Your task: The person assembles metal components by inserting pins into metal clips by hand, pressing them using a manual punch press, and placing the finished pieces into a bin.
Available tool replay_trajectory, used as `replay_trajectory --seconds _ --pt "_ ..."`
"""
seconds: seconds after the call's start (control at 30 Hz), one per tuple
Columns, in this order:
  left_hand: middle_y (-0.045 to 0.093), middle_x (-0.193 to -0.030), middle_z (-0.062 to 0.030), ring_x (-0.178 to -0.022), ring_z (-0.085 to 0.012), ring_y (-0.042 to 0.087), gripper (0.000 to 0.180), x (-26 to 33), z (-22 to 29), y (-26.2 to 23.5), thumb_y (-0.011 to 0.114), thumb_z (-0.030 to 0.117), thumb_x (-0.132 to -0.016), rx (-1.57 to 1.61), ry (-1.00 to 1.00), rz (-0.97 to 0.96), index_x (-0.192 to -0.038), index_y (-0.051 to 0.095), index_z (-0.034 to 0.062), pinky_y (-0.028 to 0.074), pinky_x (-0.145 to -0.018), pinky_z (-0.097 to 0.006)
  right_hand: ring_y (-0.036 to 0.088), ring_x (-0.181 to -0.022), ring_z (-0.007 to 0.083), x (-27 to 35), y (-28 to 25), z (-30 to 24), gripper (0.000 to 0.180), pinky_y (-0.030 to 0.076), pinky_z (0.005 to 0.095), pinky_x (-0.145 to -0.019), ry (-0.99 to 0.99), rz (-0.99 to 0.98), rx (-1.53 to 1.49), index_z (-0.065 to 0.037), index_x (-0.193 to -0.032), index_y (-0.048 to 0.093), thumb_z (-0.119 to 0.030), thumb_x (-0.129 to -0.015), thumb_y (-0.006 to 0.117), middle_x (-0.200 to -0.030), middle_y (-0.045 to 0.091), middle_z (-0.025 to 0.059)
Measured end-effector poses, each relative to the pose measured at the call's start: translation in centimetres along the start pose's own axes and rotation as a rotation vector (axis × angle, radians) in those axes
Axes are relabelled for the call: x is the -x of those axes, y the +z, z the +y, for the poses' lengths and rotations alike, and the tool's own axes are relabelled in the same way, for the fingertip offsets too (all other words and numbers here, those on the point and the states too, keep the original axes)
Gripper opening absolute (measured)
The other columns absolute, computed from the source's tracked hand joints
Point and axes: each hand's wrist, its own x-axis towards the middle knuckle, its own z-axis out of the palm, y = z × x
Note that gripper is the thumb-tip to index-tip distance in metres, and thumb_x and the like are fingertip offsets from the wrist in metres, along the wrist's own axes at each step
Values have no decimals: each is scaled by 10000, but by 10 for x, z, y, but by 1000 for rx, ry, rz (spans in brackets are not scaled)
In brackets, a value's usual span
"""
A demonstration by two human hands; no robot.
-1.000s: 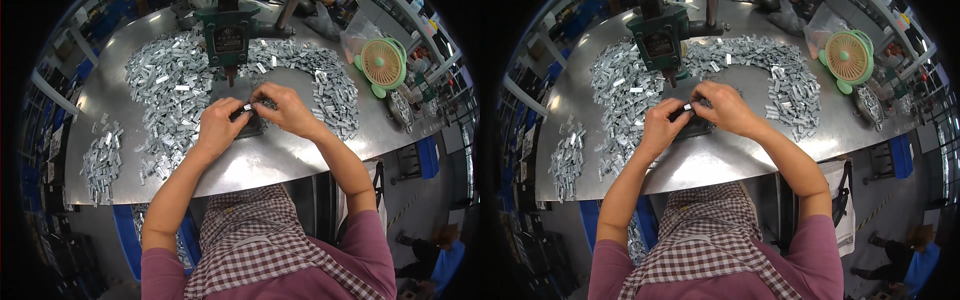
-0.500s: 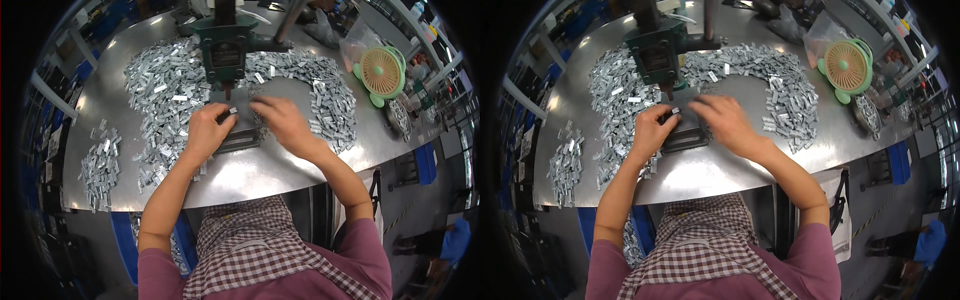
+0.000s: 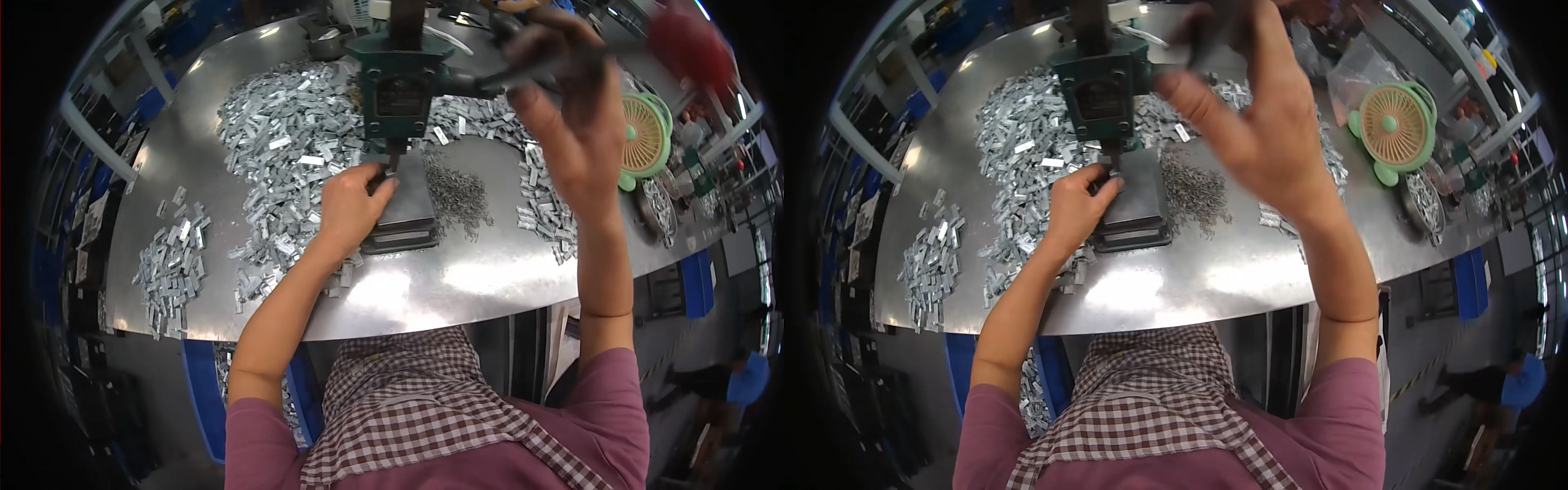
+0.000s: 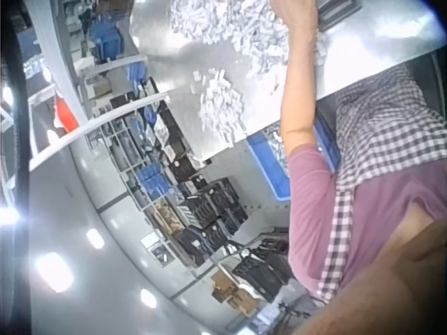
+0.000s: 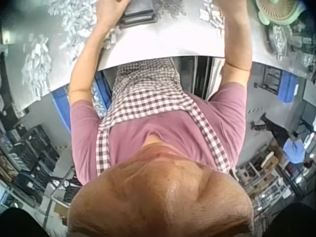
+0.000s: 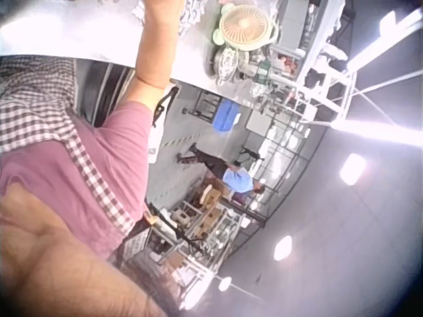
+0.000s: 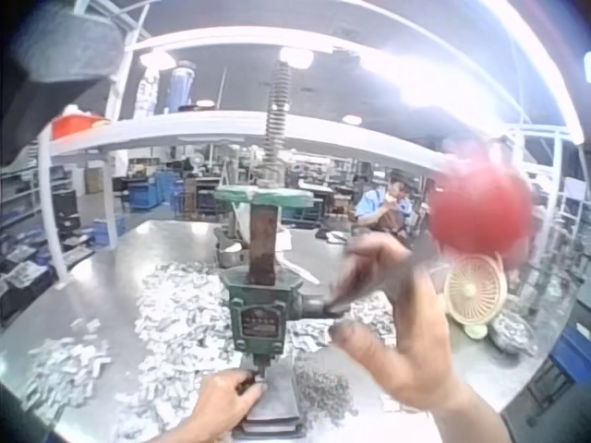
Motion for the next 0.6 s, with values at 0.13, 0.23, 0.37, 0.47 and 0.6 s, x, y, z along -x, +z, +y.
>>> replay_trajectory --seconds 0.13,0.23,0.37,0.47,0.6 --pt "619 -757 -175 -663 -298 590 239 3 0 -3 652 193 -725 15 19 5 -836 636 -18 452 -602 -364 582 -829 206 34 -7 65 305 451 289 -748 324 104 14 -5 -1052 520 -155 -806 618 -934 600 104" --pt "630 -752 -155 -623 -194 576 250 -1 1 -1 674 150 -724 47 51 -41 -874 633 -46 447 -591 -285 588 -858 274 114 9 136 192 459 344 -747 551 -348 284 -59 -953 591 -177 -801 599 -942 597 126" --pt "608 -728 -151 -641 -281 581 207 6 -7 -4 674 157 -704 95 23 1 -826 638 -6 446 -592 -342 581 -820 307 152 39 167 191 458 379 -721 540 -548 466 -60 -913 610 -201 -783 603 -892 589 121" --pt "603 -716 -145 -633 -276 579 195 6 -6 -2 679 155 -705 56 80 20 -813 637 -2 447 -586 -340 578 -781 326 150 50 165 172 463 422 -672 438 -616 549 -56 -862 600 -199 -766 598 -815 576 127" --pt "609 -748 -147 -660 -282 584 183 7 -4 -6 672 152 -716 26 92 -6 -815 635 3 451 -599 -348 577 -756 330 150 54 168 161 466 424 -651 373 -659 604 -31 -801 566 -186 -757 572 -794 566 136"
